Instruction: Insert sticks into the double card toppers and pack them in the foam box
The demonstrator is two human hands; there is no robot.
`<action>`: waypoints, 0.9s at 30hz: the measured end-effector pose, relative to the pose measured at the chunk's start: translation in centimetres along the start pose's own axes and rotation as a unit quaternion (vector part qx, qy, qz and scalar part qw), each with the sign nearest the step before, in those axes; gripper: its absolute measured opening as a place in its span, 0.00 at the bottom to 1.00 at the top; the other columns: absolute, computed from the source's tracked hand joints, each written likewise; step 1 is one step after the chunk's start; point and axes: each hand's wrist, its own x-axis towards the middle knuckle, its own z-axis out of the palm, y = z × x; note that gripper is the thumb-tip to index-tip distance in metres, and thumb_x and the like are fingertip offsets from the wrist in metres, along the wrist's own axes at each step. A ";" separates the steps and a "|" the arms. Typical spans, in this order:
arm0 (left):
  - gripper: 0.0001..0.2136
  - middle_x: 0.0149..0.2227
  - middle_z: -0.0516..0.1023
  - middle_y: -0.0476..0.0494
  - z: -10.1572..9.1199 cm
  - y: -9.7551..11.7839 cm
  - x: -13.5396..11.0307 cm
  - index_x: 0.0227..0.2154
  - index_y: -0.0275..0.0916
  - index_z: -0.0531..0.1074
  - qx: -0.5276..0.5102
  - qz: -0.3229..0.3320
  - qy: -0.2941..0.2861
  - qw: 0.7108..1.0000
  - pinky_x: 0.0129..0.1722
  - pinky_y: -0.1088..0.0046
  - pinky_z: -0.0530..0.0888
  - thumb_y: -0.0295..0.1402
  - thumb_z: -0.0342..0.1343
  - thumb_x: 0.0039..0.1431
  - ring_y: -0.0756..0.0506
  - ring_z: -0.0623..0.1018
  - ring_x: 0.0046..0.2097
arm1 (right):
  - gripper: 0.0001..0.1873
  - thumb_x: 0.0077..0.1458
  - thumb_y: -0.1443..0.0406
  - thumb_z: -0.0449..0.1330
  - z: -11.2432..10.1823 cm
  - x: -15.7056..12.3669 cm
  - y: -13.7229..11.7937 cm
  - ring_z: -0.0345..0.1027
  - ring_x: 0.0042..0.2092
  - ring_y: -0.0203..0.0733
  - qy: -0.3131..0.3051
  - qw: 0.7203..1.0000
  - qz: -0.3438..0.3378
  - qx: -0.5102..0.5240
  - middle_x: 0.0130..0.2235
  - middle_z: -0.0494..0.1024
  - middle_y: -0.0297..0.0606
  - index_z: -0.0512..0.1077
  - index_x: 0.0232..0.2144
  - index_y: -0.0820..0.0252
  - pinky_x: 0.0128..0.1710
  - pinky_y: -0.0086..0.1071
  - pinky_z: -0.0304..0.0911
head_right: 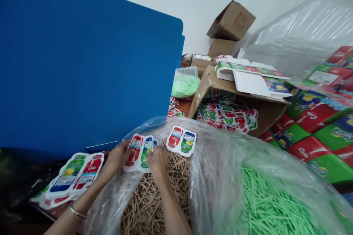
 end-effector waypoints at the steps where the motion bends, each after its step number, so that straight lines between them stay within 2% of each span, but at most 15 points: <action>1: 0.19 0.45 0.78 0.32 0.0 0.6 -0.2 0.49 0.34 0.70 0.026 0.016 0.011 0.999 0.46 0.58 0.69 0.25 0.51 0.52 0.34 0.75 0.48 | 0.07 0.52 0.65 0.58 -0.1 -0.1 0.1 0.76 0.35 0.53 0.007 1.000 -0.007 -0.005 0.31 0.81 0.51 0.75 0.30 0.64 0.34 0.37 0.66; 4: 0.21 0.55 0.68 0.26 0.2 2.9 -0.8 0.53 0.31 0.66 0.082 0.082 0.023 0.993 0.52 0.49 0.62 0.21 0.47 0.55 0.31 0.66 0.57 | 0.13 0.52 0.67 0.58 -0.4 -1.0 0.6 0.73 0.42 0.54 0.040 0.998 -0.039 -0.012 0.39 0.78 0.54 0.72 0.41 0.67 0.40 0.40 0.66; 7: 0.18 0.54 0.70 0.33 1.3 5.9 -0.4 0.50 0.36 0.68 0.099 0.158 -0.018 0.982 0.55 0.54 0.62 0.21 0.47 0.57 0.35 0.67 0.56 | 0.18 0.55 0.68 0.55 -0.6 -3.0 1.7 0.68 0.49 0.52 0.092 0.991 -0.092 0.003 0.46 0.74 0.52 0.67 0.49 0.66 0.45 0.40 0.64; 10: 0.15 0.49 0.74 0.39 3.7 8.9 1.7 0.50 0.38 0.68 0.102 0.185 -0.078 0.974 0.52 0.61 0.67 0.28 0.50 0.61 0.41 0.72 0.52 | 0.11 0.57 0.69 0.50 -0.4 -6.1 3.4 0.72 0.40 0.47 0.134 0.978 -0.153 0.045 0.37 0.76 0.45 0.71 0.39 0.61 0.39 0.37 0.68; 12: 0.14 0.48 0.74 0.40 5.9 10.5 3.8 0.49 0.37 0.68 0.111 0.163 -0.116 0.973 0.46 0.57 0.72 0.34 0.52 0.61 0.42 0.75 0.46 | 0.11 0.59 0.68 0.49 -0.3 -8.4 5.0 0.73 0.36 0.43 0.134 0.973 -0.170 0.082 0.33 0.77 0.41 0.71 0.36 0.58 0.36 0.33 0.68; 14: 0.14 0.48 0.73 0.41 7.9 11.7 6.0 0.47 0.37 0.68 0.126 0.132 -0.151 0.972 0.43 0.58 0.73 0.35 0.53 0.61 0.43 0.76 0.44 | 0.12 0.60 0.67 0.48 -0.2 -10.8 6.8 0.73 0.34 0.40 0.140 0.966 -0.171 0.134 0.32 0.77 0.38 0.72 0.35 0.57 0.35 0.29 0.68; 16: 0.14 0.48 0.73 0.41 9.4 12.5 7.7 0.47 0.37 0.68 0.140 0.102 -0.178 0.969 0.42 0.59 0.74 0.35 0.54 0.60 0.43 0.76 0.44 | 0.11 0.60 0.65 0.50 -0.4 -13.0 8.9 0.74 0.34 0.38 0.143 0.961 -0.157 0.178 0.32 0.78 0.37 0.73 0.36 0.56 0.36 0.26 0.68; 19: 0.14 0.48 0.73 0.41 10.5 12.9 9.2 0.48 0.37 0.68 0.154 0.063 -0.219 0.961 0.41 0.59 0.74 0.35 0.54 0.60 0.43 0.76 0.44 | 0.14 0.60 0.58 0.51 -1.1 -16.0 12.0 0.74 0.34 0.39 0.201 0.951 -0.062 0.228 0.32 0.79 0.37 0.75 0.34 0.54 0.35 0.26 0.68; 23: 0.14 0.48 0.72 0.42 10.5 12.8 10.0 0.47 0.35 0.68 0.157 0.033 -0.255 0.954 0.42 0.60 0.74 0.36 0.52 0.61 0.42 0.75 0.44 | 0.16 0.58 0.53 0.53 -2.9 -19.1 15.0 0.74 0.35 0.41 0.233 0.941 0.017 0.243 0.33 0.80 0.38 0.76 0.33 0.55 0.39 0.28 0.68; 27: 0.14 0.49 0.72 0.41 10.4 12.8 10.4 0.48 0.36 0.68 0.155 0.026 -0.251 0.955 0.42 0.59 0.74 0.35 0.53 0.61 0.42 0.75 0.45 | 0.17 0.56 0.53 0.54 -4.4 -20.5 15.7 0.73 0.35 0.42 0.237 0.941 0.047 0.237 0.33 0.79 0.40 0.77 0.31 0.57 0.38 0.29 0.68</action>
